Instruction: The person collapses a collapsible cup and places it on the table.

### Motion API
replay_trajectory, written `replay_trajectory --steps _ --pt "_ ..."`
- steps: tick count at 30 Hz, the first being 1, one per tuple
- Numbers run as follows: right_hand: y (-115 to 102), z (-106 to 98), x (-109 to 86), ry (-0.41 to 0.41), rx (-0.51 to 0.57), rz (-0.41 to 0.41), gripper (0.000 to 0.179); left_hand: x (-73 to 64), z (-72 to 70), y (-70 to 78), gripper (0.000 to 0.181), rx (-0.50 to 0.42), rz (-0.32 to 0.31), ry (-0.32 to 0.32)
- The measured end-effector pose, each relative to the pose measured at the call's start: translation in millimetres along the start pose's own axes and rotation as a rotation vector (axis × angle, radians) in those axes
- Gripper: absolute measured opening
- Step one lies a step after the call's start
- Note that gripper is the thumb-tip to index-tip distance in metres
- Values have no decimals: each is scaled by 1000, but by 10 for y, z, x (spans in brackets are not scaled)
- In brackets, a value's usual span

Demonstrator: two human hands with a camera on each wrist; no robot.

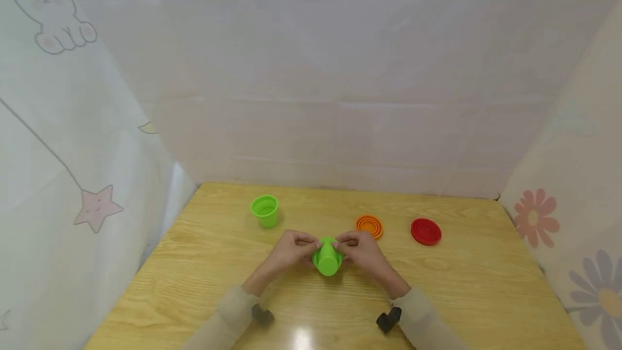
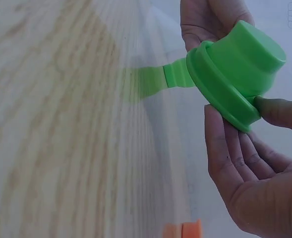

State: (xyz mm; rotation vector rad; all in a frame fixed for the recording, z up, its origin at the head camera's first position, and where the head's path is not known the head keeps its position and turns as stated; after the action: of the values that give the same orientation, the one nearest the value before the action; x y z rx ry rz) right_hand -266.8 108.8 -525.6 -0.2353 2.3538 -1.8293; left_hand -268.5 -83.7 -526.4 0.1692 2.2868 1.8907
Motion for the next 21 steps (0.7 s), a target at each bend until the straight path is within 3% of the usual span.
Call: replay_trajectory --steps 5,10,13,21 --pt "-43 3 -2 13 -47 -43 31 4 -17 42 26 84 71 12" --pt "-53 -1 3 20 -103 -114 26 3 -12 50 25 101 89 2" --pt "-43 -2 12 27 -112 -121 27 8 -11 43 25 83 76 -5" --pt "-15 -13 -7 -6 -10 -35 37 31 -26 -45 29 -24 4 -36"
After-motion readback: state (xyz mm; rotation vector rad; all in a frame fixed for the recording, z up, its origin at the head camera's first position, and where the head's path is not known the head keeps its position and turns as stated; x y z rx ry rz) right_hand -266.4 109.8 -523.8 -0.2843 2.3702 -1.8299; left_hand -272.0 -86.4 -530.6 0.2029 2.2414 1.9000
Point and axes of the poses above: each hand's wrist, its own x-axis towards the middle knuckle, its own z-axis out of the palm, y = z × x, the point moved 7 cm from there along x, towards the middle knuckle, and after that the axes turned 12 degrees about y, right-handed, at the moved point
